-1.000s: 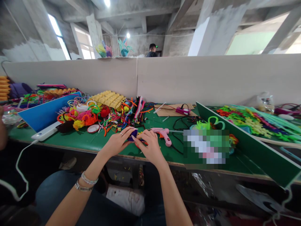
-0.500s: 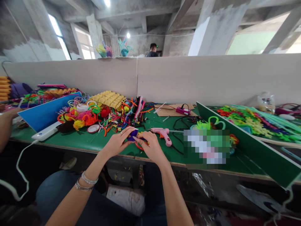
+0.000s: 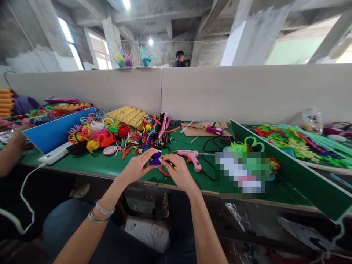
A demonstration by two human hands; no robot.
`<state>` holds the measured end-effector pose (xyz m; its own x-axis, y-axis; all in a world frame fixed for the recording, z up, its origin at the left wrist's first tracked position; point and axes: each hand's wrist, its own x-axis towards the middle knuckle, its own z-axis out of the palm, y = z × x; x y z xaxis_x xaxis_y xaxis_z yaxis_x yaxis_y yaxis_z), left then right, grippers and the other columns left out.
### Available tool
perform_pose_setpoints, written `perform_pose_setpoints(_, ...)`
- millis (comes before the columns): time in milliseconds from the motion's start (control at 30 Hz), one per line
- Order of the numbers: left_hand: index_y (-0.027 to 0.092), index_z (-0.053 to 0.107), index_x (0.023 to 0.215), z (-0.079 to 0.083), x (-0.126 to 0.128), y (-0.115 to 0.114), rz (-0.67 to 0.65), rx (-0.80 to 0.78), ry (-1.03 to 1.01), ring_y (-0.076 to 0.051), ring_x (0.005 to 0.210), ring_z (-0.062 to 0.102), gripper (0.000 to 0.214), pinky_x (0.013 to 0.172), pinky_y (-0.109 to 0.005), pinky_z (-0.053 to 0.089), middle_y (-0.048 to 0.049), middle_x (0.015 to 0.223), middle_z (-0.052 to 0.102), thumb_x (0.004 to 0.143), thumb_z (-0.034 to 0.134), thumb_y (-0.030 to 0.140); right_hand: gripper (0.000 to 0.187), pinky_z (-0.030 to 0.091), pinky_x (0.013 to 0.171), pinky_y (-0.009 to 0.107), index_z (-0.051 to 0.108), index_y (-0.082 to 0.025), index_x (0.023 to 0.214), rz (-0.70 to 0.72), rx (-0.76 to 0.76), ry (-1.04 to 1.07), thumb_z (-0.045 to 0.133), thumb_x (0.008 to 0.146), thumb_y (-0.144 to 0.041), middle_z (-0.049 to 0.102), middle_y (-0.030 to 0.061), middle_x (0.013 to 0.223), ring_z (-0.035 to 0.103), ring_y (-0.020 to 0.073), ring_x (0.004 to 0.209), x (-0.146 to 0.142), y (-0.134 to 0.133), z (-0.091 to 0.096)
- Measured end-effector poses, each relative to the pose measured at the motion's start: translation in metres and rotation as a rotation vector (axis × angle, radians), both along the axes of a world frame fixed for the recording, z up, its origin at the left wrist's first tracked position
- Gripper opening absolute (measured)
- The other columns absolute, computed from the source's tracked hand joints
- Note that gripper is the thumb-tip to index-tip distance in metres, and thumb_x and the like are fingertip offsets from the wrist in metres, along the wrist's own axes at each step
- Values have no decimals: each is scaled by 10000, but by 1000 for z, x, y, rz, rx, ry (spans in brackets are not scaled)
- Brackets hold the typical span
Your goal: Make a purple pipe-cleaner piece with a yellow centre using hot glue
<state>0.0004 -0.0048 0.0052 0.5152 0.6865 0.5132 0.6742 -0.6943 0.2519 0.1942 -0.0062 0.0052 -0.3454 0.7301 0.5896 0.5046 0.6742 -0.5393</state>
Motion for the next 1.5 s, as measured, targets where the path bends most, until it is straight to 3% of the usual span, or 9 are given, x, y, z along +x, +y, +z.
perform_pose_setpoints(233,210,369,1266,-7,1,3,21,-8,85,-205,1003,614,495,792,-316,513,-94,1250,526,842,458,451,194,402,765,328,554,-199,785,-8,56,-103,443,889,-320,635,26,807,554,172,786,0,4,-6)
perform_pose_setpoints(567,237,438,1221,-1,1,-1,-42,-110,-101,-175,1004,602,453,815,-277,490,-58,1214,571,836,458,474,287,406,693,293,541,-197,727,-17,82,-72,400,905,-372,601,17,709,537,154,709,-1,5,-6)
perform_pose_setpoints(800,234,442,1238,-13,-2,9,-26,-286,-194,-167,930,596,496,801,-281,480,-51,1169,591,812,491,483,307,429,688,300,563,-197,751,-43,53,-109,378,910,-383,638,32,769,570,164,734,-1,9,-11)
perform_pose_setpoints(1000,210,487,1182,-22,-10,20,-63,-512,-202,-106,610,518,472,587,-229,445,-7,896,622,800,500,486,312,426,702,316,573,-195,756,-103,105,-259,347,925,-327,669,50,813,594,178,771,-10,12,-23)
perform_pose_setpoints(1233,209,465,1184,-18,-19,20,-94,-624,-212,-80,476,428,491,465,-203,374,37,692,539,793,504,503,294,417,660,292,570,-197,735,-106,109,-256,360,918,-290,663,40,766,598,165,719,-20,12,-28)
perform_pose_setpoints(1300,217,474,1176,-15,-19,19,-75,-579,-181,-103,568,510,486,540,-224,432,11,788,585,789,505,511,284,413,664,293,575,-197,741,-109,116,-259,368,915,-284,666,41,779,599,166,727,-20,13,-29)
perform_pose_setpoints(1367,226,514,1131,-11,-18,17,-47,-437,-144,-147,798,576,474,714,-273,471,-29,993,596,761,541,520,275,411,672,292,577,-198,750,-111,116,-265,372,915,-278,669,41,794,599,167,745,-19,14,-31)
perform_pose_setpoints(1500,231,557,1078,-7,-14,14,4,-157,-12,-226,1103,504,494,956,-384,372,-70,1225,509,698,602,543,264,403,684,289,580,-198,778,-108,97,-284,371,919,-279,669,39,817,594,165,782,-21,14,-34)
